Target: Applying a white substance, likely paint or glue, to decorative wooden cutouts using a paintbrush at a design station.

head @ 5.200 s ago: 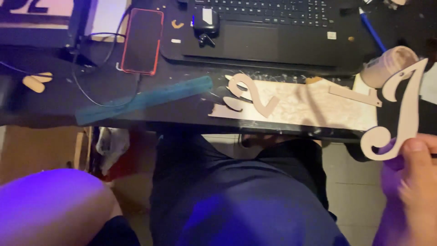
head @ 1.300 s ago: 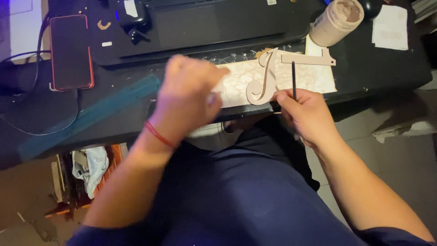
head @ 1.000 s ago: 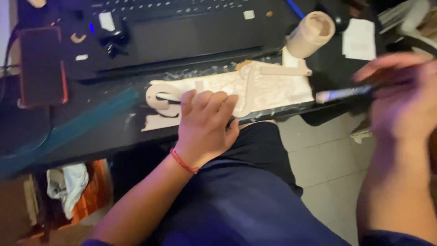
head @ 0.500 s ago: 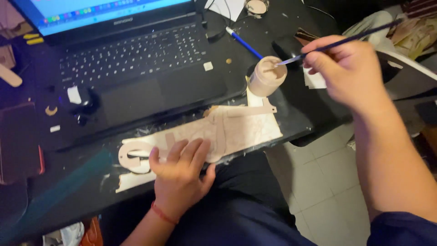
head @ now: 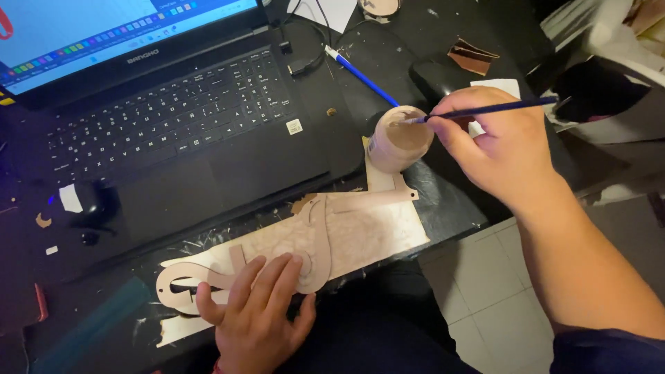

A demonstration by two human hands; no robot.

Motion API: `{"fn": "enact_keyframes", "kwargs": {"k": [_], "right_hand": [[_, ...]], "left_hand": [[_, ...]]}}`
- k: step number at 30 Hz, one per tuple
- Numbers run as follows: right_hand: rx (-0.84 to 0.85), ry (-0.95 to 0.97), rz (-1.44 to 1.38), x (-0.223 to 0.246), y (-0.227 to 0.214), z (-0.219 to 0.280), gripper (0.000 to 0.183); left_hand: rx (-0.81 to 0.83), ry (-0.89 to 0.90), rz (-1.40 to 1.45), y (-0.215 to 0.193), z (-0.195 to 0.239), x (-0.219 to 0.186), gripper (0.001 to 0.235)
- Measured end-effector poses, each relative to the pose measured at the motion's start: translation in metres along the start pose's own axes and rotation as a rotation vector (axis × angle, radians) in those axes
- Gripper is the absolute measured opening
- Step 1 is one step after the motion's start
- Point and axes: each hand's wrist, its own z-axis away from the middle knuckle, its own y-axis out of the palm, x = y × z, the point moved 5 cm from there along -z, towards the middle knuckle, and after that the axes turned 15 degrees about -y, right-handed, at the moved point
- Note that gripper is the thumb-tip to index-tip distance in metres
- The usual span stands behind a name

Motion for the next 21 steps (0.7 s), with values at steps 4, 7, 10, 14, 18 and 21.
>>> {"fn": "enact_keyframes", "kwargs": {"k": [4,7,10,14,18,21], "right_hand": [[0.012,-0.073,-0.014,0.001,0.001,-0.006,0.008],[0.043,-0.030,0.032,-0.004,0.003,-0.004,0.008],[0.073,0.018,0.033,-0.006,0.006,-0.004,0.008],[0.066,0.120,0.037,-0.014,0.004,0.001,0.003],[-0.186,0.383,-0.252,-0.028,-0.001,0.012,0.008],[-0.347,0.395,-0.387,-0.037,-0.012,0.020,0.011]], "left_hand": [[0.027,-0.005,0.013,0.005,0.001,0.001,0.036],[0.043,-0.024,0.028,0.006,0.000,0.001,0.038],[0.035,-0.017,0.023,0.005,0.000,0.002,0.035],[0.035,0.004,0.030,0.002,-0.002,0.002,0.035],[0.025,0.007,0.064,0.001,0.000,0.004,0.034],[0.000,0.012,0.106,-0.002,0.001,0.007,0.031]]}}
